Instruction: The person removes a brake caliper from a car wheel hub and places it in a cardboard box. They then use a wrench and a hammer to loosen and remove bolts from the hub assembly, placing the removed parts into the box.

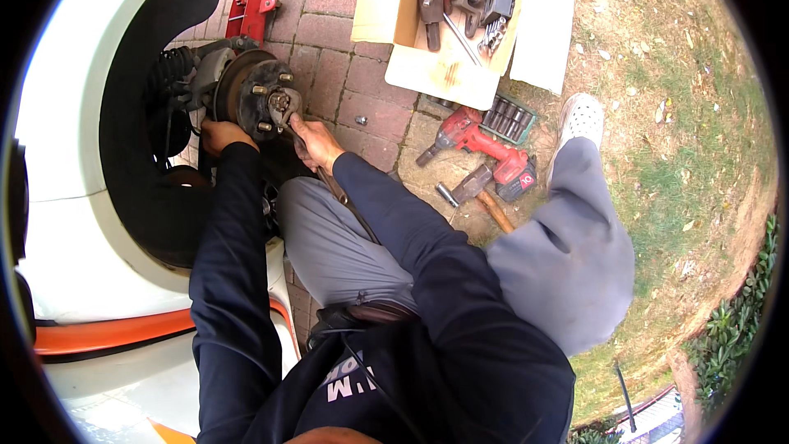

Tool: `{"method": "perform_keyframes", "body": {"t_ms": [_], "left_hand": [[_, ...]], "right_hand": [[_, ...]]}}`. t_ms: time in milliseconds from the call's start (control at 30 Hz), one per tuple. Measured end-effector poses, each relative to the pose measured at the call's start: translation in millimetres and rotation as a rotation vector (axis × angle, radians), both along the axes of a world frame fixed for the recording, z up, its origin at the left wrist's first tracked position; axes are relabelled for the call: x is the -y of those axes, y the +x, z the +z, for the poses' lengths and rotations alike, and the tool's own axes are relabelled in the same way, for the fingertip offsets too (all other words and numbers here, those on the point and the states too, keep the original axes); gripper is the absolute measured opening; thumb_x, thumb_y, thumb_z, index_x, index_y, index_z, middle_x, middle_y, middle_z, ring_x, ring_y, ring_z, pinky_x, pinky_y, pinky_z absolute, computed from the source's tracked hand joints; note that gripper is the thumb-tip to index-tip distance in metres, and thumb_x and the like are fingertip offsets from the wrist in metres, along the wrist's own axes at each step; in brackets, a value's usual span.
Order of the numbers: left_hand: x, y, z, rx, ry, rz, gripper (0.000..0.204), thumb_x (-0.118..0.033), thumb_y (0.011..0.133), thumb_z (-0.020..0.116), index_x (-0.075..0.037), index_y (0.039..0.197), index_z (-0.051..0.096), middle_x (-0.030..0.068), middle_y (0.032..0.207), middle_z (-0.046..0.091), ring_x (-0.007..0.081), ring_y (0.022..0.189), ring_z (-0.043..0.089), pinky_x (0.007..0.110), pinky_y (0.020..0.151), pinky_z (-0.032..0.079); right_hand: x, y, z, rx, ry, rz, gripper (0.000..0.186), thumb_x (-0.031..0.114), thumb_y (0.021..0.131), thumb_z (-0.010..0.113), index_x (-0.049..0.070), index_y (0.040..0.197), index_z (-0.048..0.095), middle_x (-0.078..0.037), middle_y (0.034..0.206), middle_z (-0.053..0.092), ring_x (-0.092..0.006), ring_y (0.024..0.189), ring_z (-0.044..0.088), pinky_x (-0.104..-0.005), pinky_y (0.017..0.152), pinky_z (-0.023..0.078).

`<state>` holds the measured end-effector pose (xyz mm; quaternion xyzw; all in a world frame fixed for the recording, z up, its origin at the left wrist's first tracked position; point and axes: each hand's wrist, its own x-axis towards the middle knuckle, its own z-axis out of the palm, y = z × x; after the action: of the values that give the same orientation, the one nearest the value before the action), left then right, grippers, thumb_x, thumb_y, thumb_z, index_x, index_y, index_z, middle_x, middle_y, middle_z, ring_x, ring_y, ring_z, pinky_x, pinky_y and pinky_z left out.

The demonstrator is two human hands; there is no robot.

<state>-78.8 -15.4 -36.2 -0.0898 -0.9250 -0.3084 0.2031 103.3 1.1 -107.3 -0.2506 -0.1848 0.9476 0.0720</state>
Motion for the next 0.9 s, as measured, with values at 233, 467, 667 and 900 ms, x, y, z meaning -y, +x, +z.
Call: {"method": "perform_keyframes", "body": {"t_ms": [233,467,667,900], "left_hand": [[15.5,-15.4,-9.6,-0.084,-0.328,-0.005,0.033,-0.016,0.097,0.042,0.007,0.099,0.066,0.0297,0.105,0.068,0.0462,0.098,0.064,0.049,0.088,0.052],[26.7,-29.8,-24.2,-0.045,-0.134,0.003,0.026,-0.009,0.095,0.044,0.005,0.100,0.066,0.0278,0.105,0.068,0.0446,0.099,0.065,0.048,0.088,0.053],[22.3,-25.3,-21.4,-0.085,-0.187,-0.026,0.029,-0.010,0.096,0.042,0.006,0.101,0.066,0.0280,0.108,0.068,0.0435,0.101,0.066,0.047,0.091,0.053],[3.1,-5.7,-1.0,0.095,0.047,0.055,0.034,-0.013,0.097,0.042,0.011,0.102,0.065,0.0307,0.110,0.067,0.0460,0.104,0.063,0.048,0.092,0.051]], "right_hand": [[3.1,-11.4,110.0,-0.030,-0.840,-0.169,0.060,0.074,0.096,0.039,0.017,0.081,0.040,0.003,0.054,0.030,-0.0108,0.041,0.023,-0.0296,0.043,0.023],[15.2,23.1,79.8,0.131,-0.417,0.035,0.060,0.071,0.098,0.042,0.014,0.077,0.042,0.001,0.056,0.035,-0.0115,0.041,0.031,-0.0300,0.041,0.028],[-0.8,28.2,29.8,0.214,0.051,0.043,0.056,0.063,0.100,0.047,0.011,0.081,0.046,0.002,0.058,0.038,-0.0091,0.043,0.035,-0.0289,0.036,0.030],[-6.5,23.4,-13.5,0.028,0.073,0.057,0.058,0.067,0.097,0.048,0.010,0.086,0.050,0.002,0.058,0.039,-0.0076,0.044,0.034,-0.0278,0.038,0.030]]}}
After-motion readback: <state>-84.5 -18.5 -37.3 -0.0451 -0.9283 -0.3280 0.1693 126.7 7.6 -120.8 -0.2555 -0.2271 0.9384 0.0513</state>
